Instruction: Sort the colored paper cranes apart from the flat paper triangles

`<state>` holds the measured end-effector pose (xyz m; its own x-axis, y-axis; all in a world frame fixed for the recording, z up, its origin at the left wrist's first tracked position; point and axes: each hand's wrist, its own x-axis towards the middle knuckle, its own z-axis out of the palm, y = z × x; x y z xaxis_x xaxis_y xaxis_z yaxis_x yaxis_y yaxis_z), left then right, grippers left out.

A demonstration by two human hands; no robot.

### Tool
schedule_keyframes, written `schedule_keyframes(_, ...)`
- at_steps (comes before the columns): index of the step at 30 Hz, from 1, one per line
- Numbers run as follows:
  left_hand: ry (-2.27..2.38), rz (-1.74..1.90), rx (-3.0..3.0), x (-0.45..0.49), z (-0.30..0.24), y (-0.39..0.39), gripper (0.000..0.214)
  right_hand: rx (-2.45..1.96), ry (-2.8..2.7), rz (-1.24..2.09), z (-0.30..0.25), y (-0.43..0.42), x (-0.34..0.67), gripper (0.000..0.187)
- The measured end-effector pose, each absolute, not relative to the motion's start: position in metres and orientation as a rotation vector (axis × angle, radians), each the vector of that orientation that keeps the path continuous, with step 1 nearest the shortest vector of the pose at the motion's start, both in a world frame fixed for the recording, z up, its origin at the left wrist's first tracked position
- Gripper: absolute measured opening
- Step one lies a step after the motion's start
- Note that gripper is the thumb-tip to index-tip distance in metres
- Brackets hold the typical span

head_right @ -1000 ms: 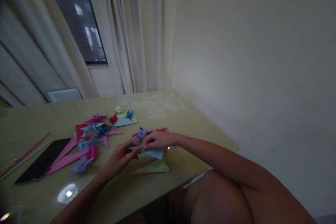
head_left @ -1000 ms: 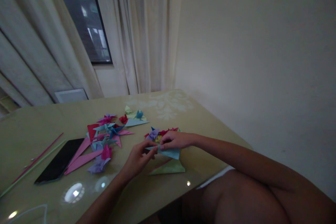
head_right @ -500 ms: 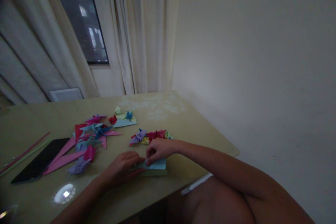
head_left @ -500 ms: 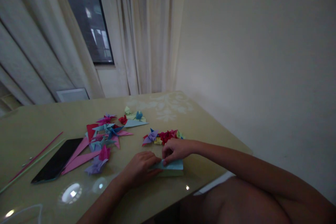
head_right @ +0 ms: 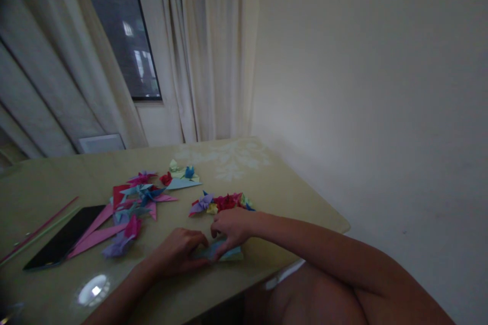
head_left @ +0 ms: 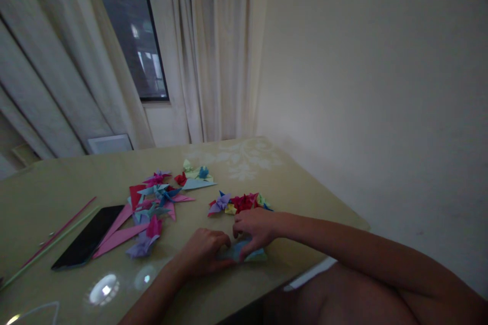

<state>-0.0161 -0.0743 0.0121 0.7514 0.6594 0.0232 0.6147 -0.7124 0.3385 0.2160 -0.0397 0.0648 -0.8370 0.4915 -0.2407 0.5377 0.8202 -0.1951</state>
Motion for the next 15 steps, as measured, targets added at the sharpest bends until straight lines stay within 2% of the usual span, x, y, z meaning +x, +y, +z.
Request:
schedule_keyframes(5,0.994,0.395,2.617,-0.022,0.011,-0.062,0.031,0.759,2.822,-0.228,0.057,-0.043,0.212,0.075)
schedule_keyframes(9,1.477,0.71,2.522,-0.032,0.022,-0.012,0.045,0.682,2.863,-0.097,0.056,-0.047,0.209,0.075)
schedule_keyframes(11,1.729,0.781,2.504,-0.04,0.022,0.02,0.037,0.662,2.854,-0.085,0.058,-0.048,0.206,0.074)
schedule_keyframes(12,1.822,0.773,2.509,-0.045,0.02,0.035,0.034,0.658,2.847,-0.082,0.059,-0.049,0.205,0.074)
schedule_keyframes(15,2.008,0.497,2.498,-0.056,0.008,0.067,0.049,0.647,2.825,-0.061,0.061,-0.05,0.201,0.074)
